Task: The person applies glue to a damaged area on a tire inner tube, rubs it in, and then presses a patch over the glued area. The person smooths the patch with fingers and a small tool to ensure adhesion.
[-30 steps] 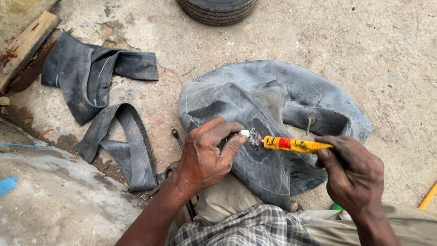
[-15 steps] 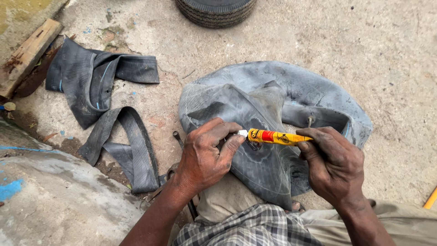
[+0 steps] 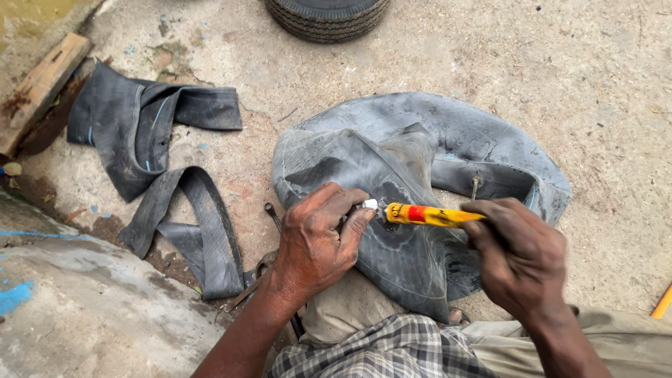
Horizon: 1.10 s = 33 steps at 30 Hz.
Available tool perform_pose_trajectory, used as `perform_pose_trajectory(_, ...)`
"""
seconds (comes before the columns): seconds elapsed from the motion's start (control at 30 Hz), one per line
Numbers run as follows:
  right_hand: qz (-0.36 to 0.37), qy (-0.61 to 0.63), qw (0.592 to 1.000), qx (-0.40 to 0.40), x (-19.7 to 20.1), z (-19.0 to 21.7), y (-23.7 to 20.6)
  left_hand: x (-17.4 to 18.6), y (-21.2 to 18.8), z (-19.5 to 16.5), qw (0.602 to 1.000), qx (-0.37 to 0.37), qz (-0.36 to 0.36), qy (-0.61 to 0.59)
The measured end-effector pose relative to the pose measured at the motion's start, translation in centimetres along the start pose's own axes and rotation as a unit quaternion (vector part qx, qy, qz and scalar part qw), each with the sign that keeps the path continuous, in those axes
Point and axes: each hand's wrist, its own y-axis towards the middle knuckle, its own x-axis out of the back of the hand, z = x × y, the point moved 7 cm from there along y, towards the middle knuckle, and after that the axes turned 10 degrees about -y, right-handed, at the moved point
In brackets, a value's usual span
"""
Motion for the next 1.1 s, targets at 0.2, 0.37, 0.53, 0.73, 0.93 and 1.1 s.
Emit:
perform_pose_trajectory(0.2, -0.001, 0.005, 1.0, -0.003, -0.5, -0.8, -0.2, -0.5, 0.0, 0.6, 1.0, 0.019, 0.007, 0.0)
perform_pose_trajectory(0.37, 0.009, 0.021, 0.999, -0.036, 0.1, -2.4, -1.6, -0.7, -0.2, 0.6, 1.0, -0.005, 0.004, 0.013)
perform_pose_trajectory(0.53, 0.017, 0.012, 0.998, -0.057, 0.2, -3.7, -2.2, -0.8, -0.2, 0.6, 0.999, -0.023, -0.003, 0.022)
perform_pose_trajectory(0.73, -0.004, 0.02, 0.999, -0.043, 0.2, -4.3, -1.4, -1.0, -0.3, 0.7, 0.999, -0.024, -0.002, 0.025)
perform_pose_trajectory(0.93, 0.002, 0.013, 1.0, -0.002, -0.3, -3.5, 0.3, -1.2, -0.3, 0.8, 1.0, -0.007, 0.003, 0.03)
perform_pose_trajectory(1.1, -0.009, 0.012, 0.999, 0.041, -0.5, -2.0, 1.8, -1.2, -0.3, 0.8, 1.0, -0.008, -0.003, 0.027)
